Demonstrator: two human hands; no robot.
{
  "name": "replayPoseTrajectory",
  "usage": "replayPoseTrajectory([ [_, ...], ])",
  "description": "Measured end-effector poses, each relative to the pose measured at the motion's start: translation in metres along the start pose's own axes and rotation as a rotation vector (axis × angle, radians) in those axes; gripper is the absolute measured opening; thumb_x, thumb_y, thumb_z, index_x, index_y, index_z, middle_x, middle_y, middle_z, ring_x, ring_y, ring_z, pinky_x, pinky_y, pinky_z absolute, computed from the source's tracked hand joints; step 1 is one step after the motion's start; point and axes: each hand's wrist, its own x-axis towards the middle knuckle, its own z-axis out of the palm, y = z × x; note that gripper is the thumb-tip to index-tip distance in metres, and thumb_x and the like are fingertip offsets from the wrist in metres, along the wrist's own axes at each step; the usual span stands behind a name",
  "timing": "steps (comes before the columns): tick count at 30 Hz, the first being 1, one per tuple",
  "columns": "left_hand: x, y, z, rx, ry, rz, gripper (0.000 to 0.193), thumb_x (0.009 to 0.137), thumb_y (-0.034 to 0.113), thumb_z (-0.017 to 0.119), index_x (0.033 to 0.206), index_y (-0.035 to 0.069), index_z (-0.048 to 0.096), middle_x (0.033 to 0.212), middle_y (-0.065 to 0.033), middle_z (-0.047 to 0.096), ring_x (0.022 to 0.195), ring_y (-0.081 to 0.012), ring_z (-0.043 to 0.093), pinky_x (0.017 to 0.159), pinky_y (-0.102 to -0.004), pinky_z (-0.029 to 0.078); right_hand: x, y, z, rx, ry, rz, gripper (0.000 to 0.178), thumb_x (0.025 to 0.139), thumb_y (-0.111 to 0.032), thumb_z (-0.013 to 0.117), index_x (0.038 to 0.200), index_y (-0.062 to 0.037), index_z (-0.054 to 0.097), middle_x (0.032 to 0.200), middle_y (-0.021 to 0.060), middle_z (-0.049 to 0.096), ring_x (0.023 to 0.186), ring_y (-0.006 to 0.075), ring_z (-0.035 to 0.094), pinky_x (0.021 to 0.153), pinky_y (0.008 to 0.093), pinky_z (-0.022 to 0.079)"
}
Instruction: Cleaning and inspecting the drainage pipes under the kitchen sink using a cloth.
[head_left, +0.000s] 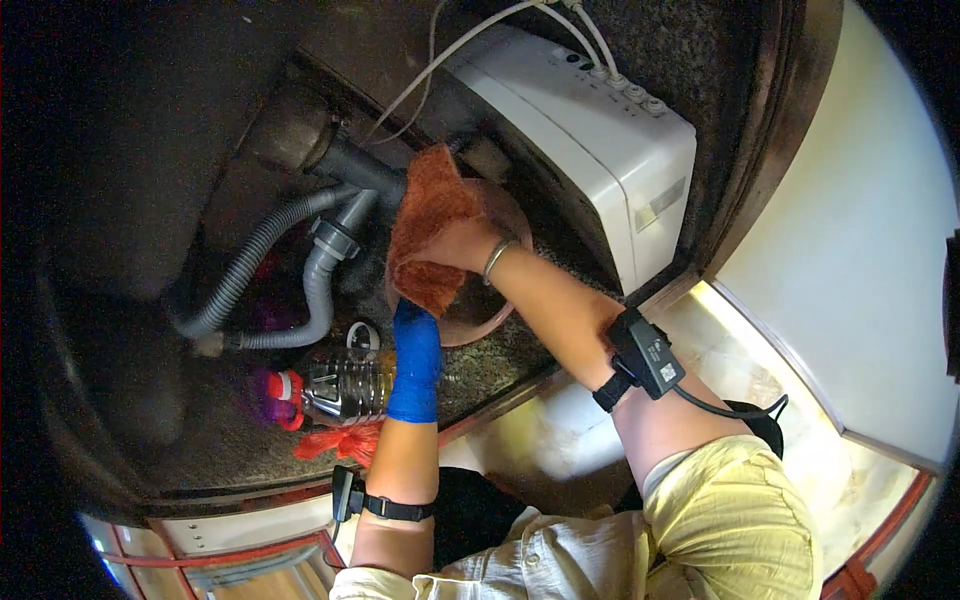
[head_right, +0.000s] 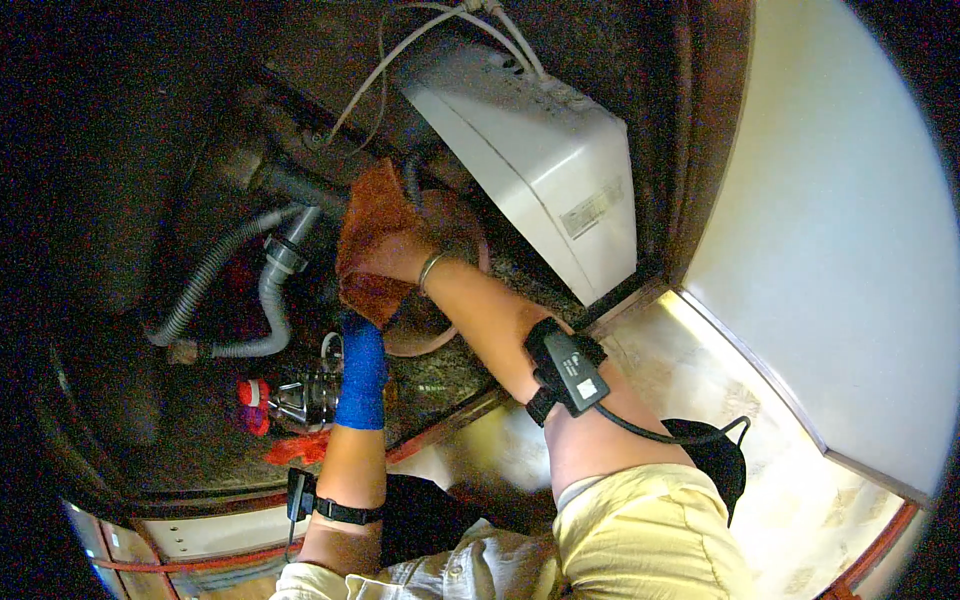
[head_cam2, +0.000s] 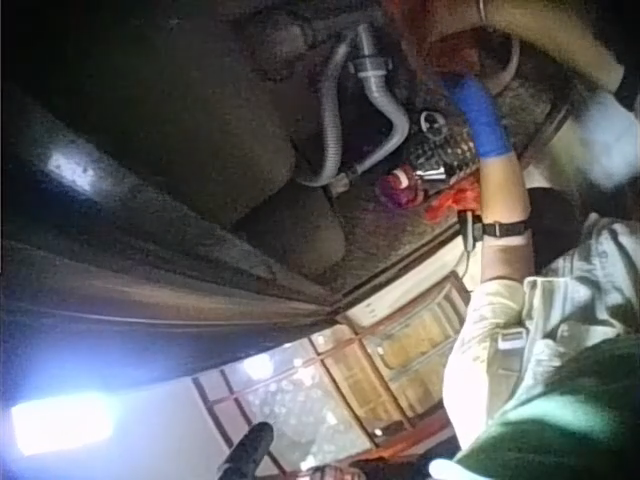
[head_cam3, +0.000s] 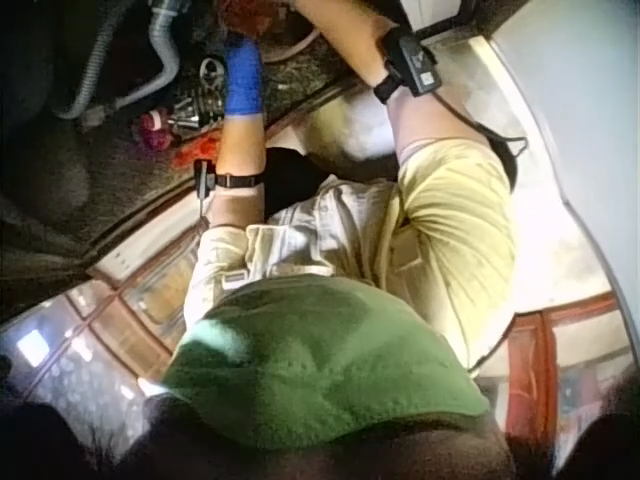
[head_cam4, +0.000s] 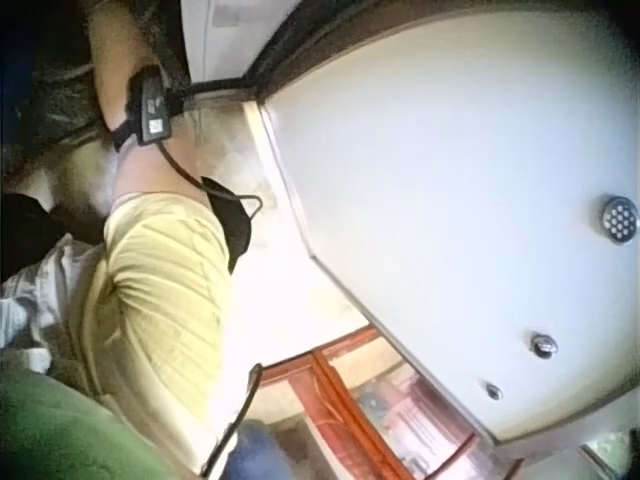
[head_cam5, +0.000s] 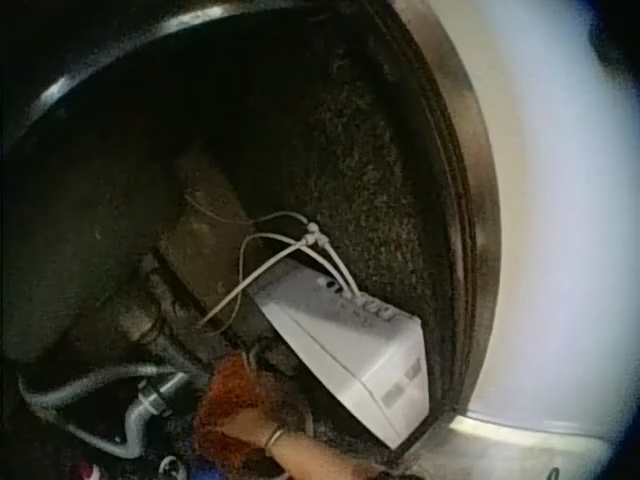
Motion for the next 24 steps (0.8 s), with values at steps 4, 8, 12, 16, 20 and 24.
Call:
replayPoseTrajectory([
  [4,-0.025,0.060,-0.022,-0.286,-0.146,-0.119,0.034,0.084,0.016,0.045,0.114,-0.001,0.044,0.099,-0.0061,0.053,0.091,-0.0162,0.050,0.086,-0.0277,0.037,0.011,-0.009,0.014,-0.274,0.209,-0.064,0.069,0.055,-0.038,0.069,0.109,-0.0010,0.047,0.114,0.0178,0.045,0.110,0.0285,0.039,0.095,0.0336,0.029],
  [8,-0.062,0.063,-0.041,-0.396,-0.102,-0.094,0.032,0.082,0.008,0.050,0.112,0.000,0.045,0.095,-0.0044,0.054,0.085,-0.0125,0.051,0.081,-0.0262,0.040,0.028,-0.021,0.018,-0.354,0.185,-0.031,0.071,0.052,-0.041,0.070,0.105,0.0012,0.048,0.112,0.0201,0.045,0.107,0.0296,0.042,0.090,0.0339,0.034],
  [12,-0.083,0.044,-0.050,-0.459,-0.070,-0.291,0.031,0.080,0.002,0.051,0.111,0.000,0.047,0.095,-0.0039,0.054,0.083,-0.0116,0.051,0.079,-0.0244,0.041,0.040,-0.029,0.003,-0.306,-0.112,0.109,0.070,0.051,-0.044,0.069,0.099,0.0026,0.051,0.104,0.0213,0.048,0.098,0.0321,0.047,0.080,0.0341,0.041],
  [16,-0.082,0.042,-0.053,-0.509,-0.125,-0.260,0.031,0.080,0.002,0.051,0.111,0.000,0.048,0.098,-0.0045,0.054,0.086,-0.0120,0.051,0.080,-0.0249,0.041,0.049,0.004,0.006,-0.318,-0.088,-0.072,0.073,0.051,-0.047,0.068,0.102,0.0021,0.050,0.101,0.0201,0.049,0.096,0.0326,0.048,0.082,0.0353,0.039],
  [20,-0.082,0.034,-0.050,-0.419,-0.152,-0.249,0.030,0.080,0.002,0.052,0.110,0.001,0.049,0.100,-0.0051,0.054,0.088,-0.0119,0.051,0.081,-0.0247,0.041,0.045,0.023,0.020,-0.306,-0.047,-0.181,0.078,0.050,-0.050,0.068,0.106,0.0010,0.047,0.102,0.0184,0.050,0.096,0.0323,0.048,0.086,0.0370,0.036],
  [24,-0.084,0.033,-0.050,-0.362,-0.143,-0.213,0.031,0.079,0.001,0.053,0.109,0.002,0.050,0.101,-0.0047,0.054,0.089,-0.0112,0.050,0.082,-0.0241,0.040,0.042,0.011,0.023,-0.265,-0.044,0.005,0.079,0.050,-0.049,0.068,0.107,0.0007,0.046,0.103,0.0181,0.049,0.097,0.0318,0.048,0.087,0.0369,0.035],
])
